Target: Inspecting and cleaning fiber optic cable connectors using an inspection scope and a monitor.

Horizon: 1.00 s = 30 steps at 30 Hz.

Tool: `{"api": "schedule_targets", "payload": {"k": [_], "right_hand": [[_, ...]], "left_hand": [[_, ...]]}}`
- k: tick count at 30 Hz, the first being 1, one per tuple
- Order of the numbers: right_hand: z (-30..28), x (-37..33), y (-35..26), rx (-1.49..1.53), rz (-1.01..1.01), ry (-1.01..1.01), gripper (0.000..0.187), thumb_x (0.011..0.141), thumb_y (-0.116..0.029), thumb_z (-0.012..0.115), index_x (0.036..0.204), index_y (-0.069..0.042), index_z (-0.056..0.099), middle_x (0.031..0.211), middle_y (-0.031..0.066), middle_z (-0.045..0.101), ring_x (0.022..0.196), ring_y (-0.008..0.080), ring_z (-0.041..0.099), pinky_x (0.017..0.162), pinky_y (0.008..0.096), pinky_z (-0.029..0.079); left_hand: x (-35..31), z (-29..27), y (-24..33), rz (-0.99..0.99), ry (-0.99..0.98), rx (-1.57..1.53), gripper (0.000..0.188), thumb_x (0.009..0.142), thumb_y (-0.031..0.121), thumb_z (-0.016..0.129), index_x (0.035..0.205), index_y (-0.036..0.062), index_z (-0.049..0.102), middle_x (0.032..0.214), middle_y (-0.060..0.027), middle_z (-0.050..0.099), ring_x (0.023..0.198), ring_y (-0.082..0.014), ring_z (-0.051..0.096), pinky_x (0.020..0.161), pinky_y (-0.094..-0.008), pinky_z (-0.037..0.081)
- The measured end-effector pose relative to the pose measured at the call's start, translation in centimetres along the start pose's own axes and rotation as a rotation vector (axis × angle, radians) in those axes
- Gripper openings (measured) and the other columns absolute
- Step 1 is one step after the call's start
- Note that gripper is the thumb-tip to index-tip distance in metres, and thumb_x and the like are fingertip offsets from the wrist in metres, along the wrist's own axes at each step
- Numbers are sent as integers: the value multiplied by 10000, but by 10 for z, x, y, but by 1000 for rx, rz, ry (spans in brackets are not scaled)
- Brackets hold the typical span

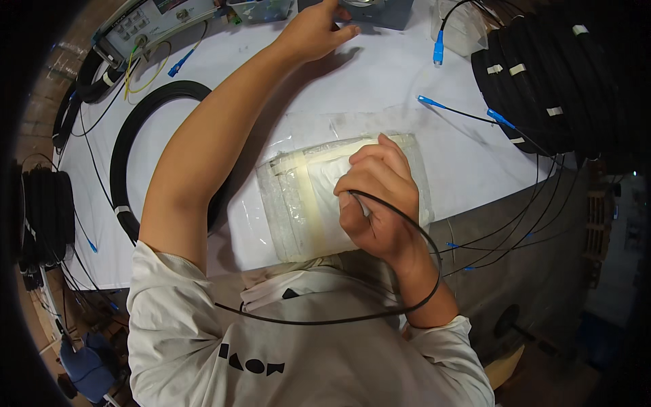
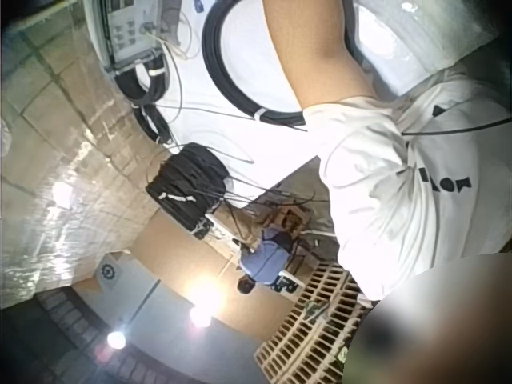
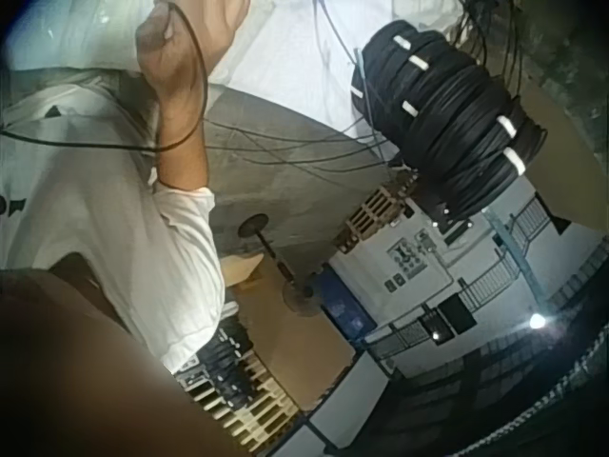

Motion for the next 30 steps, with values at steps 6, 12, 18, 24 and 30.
{"api": "schedule_targets", "payload": {"k": [6,12,18,24,30], "right_hand": [[3,-2,-2,-35,22,-15,56,800,-141,657,779,-94,679,792,57,635,935,319,665,1091,610,453],[-5,3,1,-72,4,43,44,775,-135,667,773,-92,678,780,66,621,919,305,667,1088,596,459],[-22,26,5,163,-26,205,69,801,-76,676,838,-25,704,760,84,617,831,312,639,844,459,536],[-21,80,50,108,-18,117,184,847,7,667,1004,1,763,850,133,732,780,289,696,747,369,557],[-18,127,115,-14,-110,284,281,944,-37,679,1216,-5,743,1091,178,767,1046,334,732,896,392,579]], "left_hand": [[-7,1,-7,-91,-64,-60,897,904,236,745,1603,-69,273,1206,-273,718,1027,-400,732,890,-428,581],[-7,-5,15,79,40,-38,887,905,218,741,1608,-57,275,1204,-273,725,1045,-391,734,898,-422,580],[4,7,-27,-33,-2,13,791,928,300,786,1572,45,404,1195,-142,727,872,-283,750,796,-395,587],[-4,8,-17,-103,-59,-122,926,909,313,794,1603,-24,281,1198,-183,727,908,-335,746,836,-427,581],[-4,11,-15,-87,-57,-136,938,922,274,785,1621,-56,254,1186,-183,721,861,-307,745,805,-384,584]]}}
Point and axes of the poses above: each hand's wrist, its own x-axis towards the middle knuckle, its own z-axis out of the palm, y = z × x, the point moved 8 cm from there along x, towards the middle knuckle
